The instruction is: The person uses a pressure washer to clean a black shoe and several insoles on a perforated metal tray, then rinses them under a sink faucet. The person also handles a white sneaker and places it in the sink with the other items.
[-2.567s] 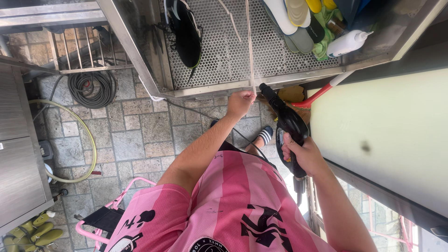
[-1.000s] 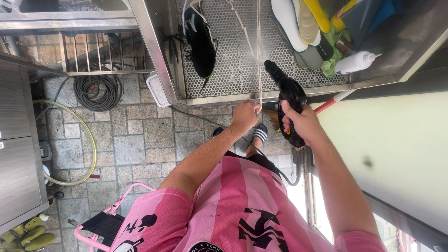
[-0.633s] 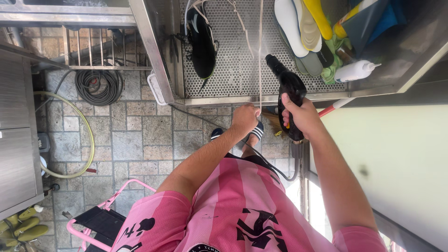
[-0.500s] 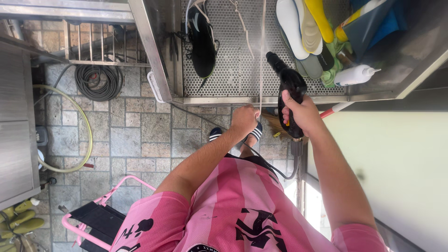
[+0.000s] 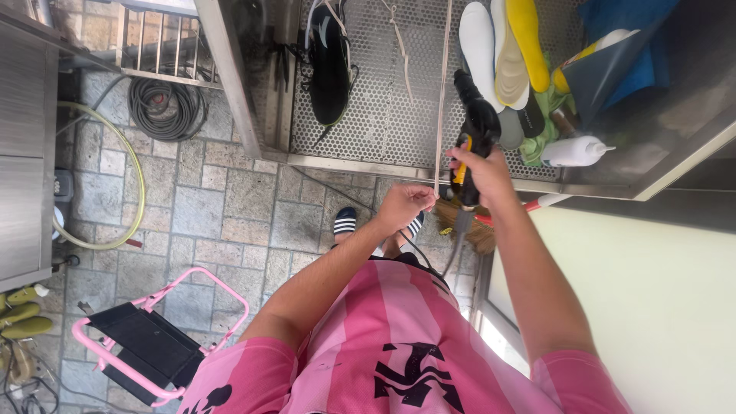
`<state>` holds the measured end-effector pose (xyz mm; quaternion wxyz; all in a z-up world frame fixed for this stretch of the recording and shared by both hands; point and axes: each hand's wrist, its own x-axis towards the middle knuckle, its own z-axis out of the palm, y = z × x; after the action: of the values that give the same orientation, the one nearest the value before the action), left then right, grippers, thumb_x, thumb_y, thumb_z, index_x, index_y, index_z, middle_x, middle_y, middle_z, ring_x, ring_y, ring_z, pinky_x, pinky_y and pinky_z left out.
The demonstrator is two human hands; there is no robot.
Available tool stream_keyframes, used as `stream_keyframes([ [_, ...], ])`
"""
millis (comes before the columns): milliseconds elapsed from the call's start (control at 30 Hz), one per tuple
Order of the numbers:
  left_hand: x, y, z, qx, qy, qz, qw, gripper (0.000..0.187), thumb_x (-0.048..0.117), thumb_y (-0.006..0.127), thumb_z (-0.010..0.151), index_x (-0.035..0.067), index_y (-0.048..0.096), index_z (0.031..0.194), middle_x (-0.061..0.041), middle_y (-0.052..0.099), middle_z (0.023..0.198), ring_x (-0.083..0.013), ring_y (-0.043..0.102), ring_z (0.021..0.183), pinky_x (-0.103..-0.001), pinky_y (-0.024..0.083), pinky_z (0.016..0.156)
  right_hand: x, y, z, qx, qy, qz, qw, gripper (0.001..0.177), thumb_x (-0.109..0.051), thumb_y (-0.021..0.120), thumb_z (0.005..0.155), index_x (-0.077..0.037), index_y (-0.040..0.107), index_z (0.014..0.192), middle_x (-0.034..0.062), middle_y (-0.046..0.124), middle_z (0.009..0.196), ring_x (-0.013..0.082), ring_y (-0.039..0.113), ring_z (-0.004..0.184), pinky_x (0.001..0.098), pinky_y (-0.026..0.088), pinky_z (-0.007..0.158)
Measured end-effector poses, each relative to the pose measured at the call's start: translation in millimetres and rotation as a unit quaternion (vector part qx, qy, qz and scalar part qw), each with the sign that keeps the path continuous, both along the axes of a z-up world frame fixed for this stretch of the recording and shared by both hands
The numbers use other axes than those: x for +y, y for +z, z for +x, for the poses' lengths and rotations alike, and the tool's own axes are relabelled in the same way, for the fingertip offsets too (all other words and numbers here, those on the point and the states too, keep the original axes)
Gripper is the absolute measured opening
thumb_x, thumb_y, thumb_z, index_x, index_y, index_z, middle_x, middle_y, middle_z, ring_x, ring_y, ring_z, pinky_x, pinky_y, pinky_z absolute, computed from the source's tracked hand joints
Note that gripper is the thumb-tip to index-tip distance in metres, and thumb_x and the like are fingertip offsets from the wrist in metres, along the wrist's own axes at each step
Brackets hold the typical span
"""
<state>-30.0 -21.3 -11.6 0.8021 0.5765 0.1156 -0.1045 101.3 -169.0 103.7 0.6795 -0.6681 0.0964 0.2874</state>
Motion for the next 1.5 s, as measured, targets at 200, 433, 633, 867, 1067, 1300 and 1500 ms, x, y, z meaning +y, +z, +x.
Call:
stream_keyframes([
  [200,-29.7,14.5,17.7,0.049,-0.011,-0.022,0.999,0.017,0.007,0.07,0.097,-0.004,0.072,0.108,-0.004,0.074,0.089,-0.0085,0.069,0.079,-0.023,0.056,0.071,-11.8,-31.9,3.9,-0.031,-0.015,-0.001,0.999,0.022,-0.005,0.076,0.085,-0.002,0.066,0.104,0.0077,0.071,0.093,0.0169,0.069,0.078,0.0315,0.058,0.069],
  [433,-43.2,14.1,38.0,-0.007,0.013,0.108,0.994,0.025,0.008,0.073,0.089,-0.002,0.071,0.113,-0.005,0.075,0.094,-0.0117,0.071,0.085,-0.028,0.058,0.078,-25.7,-35.4,19.0,-0.001,-0.013,-0.005,1.0,0.019,0.0,0.072,0.082,-0.001,0.064,0.099,0.0104,0.068,0.082,0.0188,0.067,0.066,0.0343,0.055,0.057],
  [633,-15.9,9.9,109.2,0.055,0.182,0.134,0.973,0.027,0.015,0.065,0.096,0.004,0.07,0.121,-0.005,0.075,0.104,-0.0152,0.072,0.093,-0.035,0.058,0.082,-28.2,-36.7,13.6,-0.034,-0.006,0.021,0.999,0.018,0.001,0.07,0.083,0.0,0.063,0.099,0.0094,0.068,0.081,0.0175,0.067,0.067,0.0306,0.054,0.062],
  [867,-20.2,10.3,151.4,0.128,0.09,-0.039,0.987,0.022,0.017,0.065,0.102,-0.003,0.072,0.109,-0.013,0.073,0.095,-0.0189,0.072,0.076,-0.031,0.06,0.071,-18.6,-33.7,6.3,-0.046,-0.004,-0.039,0.998,0.017,-0.003,0.071,0.084,0.001,0.066,0.1,0.0075,0.069,0.083,0.0163,0.067,0.071,0.0302,0.053,0.065],
  [1067,25.5,10.6,144.8,0.167,0.093,-0.045,0.981,0.008,0.012,0.053,0.102,0.007,0.055,0.096,-0.013,0.073,0.087,-0.0232,0.076,0.078,-0.038,0.065,0.067,-8.9,-5.8,-13.0,-0.066,0.002,-0.102,0.993,0.025,-0.024,0.075,0.091,-0.003,0.067,0.102,0.002,0.069,0.08,0.0115,0.067,0.073,0.027,0.052,0.07],
  [1300,58.8,-6.4,130.6,-0.074,-0.136,0.596,0.788,0.014,0.011,0.059,0.095,0.004,0.061,0.106,-0.016,0.072,0.084,-0.0326,0.072,0.077,-0.045,0.058,0.068,-17.3,65.5,-64.0,-0.045,0.019,-0.211,0.976,0.027,-0.032,0.076,0.09,-0.005,0.069,0.093,0.0017,0.066,0.071,0.0111,0.062,0.066,0.0284,0.049,0.064],
  [1500,66.7,-39.6,129.6,-0.242,-0.142,0.67,0.688,0.011,0.008,0.06,0.087,0.005,0.065,0.096,-0.012,0.073,0.085,-0.027,0.074,0.08,-0.037,0.061,0.064,15.8,91.7,-86.7,0.009,-0.014,-0.277,0.961,0.036,-0.037,0.075,0.093,-0.003,0.068,0.081,0.0041,0.063,0.064,0.0129,0.059,0.058,0.0312,0.047,0.056],
])
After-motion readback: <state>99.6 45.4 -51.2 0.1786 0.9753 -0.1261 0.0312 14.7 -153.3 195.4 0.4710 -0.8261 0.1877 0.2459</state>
